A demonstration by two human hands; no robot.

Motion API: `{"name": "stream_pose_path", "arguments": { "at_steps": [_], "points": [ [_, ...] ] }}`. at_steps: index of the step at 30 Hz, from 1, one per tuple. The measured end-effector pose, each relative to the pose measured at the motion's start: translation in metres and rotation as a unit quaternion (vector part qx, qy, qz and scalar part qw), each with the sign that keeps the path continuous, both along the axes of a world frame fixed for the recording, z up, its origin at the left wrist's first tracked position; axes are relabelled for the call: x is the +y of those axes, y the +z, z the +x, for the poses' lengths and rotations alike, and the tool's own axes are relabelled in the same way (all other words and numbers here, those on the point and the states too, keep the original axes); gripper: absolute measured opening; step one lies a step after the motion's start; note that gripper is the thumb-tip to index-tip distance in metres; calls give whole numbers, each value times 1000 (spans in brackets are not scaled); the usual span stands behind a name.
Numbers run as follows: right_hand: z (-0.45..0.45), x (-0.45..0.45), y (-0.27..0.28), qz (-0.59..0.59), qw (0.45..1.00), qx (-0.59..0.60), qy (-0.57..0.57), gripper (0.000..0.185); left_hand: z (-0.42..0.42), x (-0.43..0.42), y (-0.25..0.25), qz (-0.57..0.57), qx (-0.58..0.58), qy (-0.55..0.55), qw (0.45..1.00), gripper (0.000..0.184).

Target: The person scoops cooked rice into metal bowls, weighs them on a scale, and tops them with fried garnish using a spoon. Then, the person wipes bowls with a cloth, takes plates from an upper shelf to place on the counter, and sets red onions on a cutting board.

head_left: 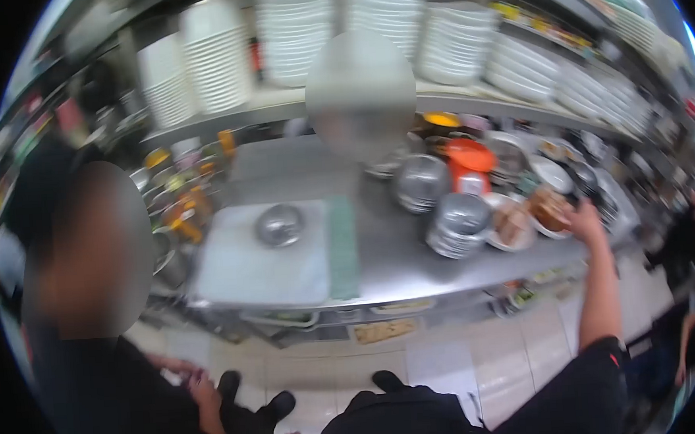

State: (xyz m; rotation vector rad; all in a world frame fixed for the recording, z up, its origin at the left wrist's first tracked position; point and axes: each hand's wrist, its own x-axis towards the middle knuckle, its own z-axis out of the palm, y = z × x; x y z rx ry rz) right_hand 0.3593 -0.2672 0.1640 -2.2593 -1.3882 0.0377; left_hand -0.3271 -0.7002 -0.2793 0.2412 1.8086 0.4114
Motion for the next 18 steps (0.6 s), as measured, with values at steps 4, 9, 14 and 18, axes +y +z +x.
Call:
{"name": "stream_pose_path", "arguments": {
  "at_steps": [4,9,14,18],
  "points": [
    [-48,26,14,6,977,127,173,62,39,-24,-5,-1,25,24,999,51],
    [-202,1,-6,-110,829,134,531,61,64,-34,-18,-83,32,-23,996,55],
    [-313,-2,-77,-268,664,-22,698,55,100,-33,3,-44,91,55,993,56],
    [-355,13,-160,-201,682,-116,694,44,146,-34,35,-10,152,149,977,61]
  ]
}}
